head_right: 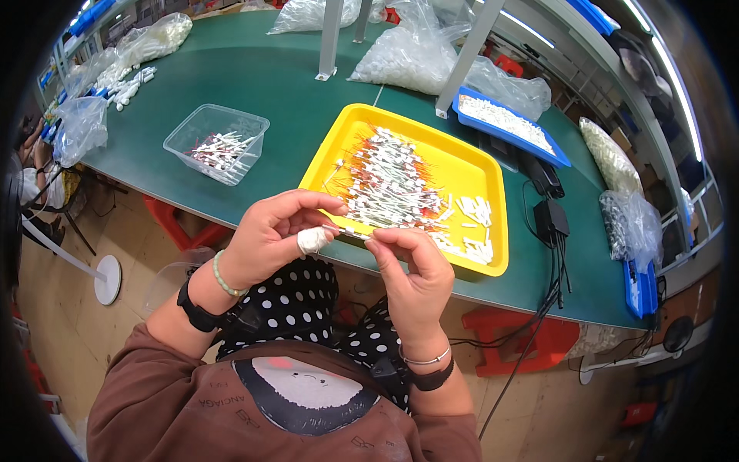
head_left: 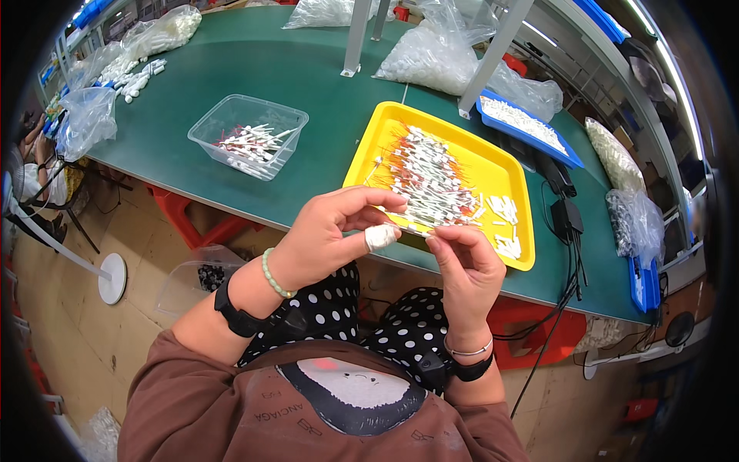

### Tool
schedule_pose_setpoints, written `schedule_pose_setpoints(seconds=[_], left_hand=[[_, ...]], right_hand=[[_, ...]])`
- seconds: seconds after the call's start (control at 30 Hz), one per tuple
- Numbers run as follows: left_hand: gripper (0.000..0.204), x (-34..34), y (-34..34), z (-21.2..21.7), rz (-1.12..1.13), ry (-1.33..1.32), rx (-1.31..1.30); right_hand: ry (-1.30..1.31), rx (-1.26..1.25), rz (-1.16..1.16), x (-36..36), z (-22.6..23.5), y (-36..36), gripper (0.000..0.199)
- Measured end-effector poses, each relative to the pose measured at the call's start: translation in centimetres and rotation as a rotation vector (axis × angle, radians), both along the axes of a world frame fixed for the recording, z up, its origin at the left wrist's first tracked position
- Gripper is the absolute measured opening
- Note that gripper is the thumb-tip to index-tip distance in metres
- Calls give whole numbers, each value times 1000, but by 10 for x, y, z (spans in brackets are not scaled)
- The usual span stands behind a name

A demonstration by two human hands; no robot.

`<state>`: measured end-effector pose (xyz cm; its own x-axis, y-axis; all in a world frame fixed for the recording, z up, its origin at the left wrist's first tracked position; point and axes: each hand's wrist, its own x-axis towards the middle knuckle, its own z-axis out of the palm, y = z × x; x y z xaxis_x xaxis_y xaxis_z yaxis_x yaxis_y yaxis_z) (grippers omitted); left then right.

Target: The person transfers small electronic pins by hand from a plastic tray into a clear plastic container.

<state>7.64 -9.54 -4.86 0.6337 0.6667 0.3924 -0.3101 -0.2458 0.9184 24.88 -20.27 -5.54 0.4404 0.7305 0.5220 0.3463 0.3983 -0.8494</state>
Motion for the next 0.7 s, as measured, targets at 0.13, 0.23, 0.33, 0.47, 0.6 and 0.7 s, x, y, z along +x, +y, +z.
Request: schedule_pose_setpoints(seconds=[0.13,0.23,0.33,0.47,0.6,0.7], left_hand=[[28,-10,7,-8,-80,83,-97],[32,-6,4,-5,-57,40,-160],[33,-8,5,-3,-98,54,-172],[34,-7,4,0,-100,59,-55],[41,-5,4,-4,-118,28,-147],[41,-5,7,-6,-145,17,-177]], right_hand=[[-203,62,-56,1,0,-1,15],[-510,193,-76,4,4,0,14],[-355,109,-35,0,2,-4,17],[165,-118,66,-1,1,-7,24],[-545,272,-54,1,6,-2,22],[-589,217,-34,2,7,-3,21]])
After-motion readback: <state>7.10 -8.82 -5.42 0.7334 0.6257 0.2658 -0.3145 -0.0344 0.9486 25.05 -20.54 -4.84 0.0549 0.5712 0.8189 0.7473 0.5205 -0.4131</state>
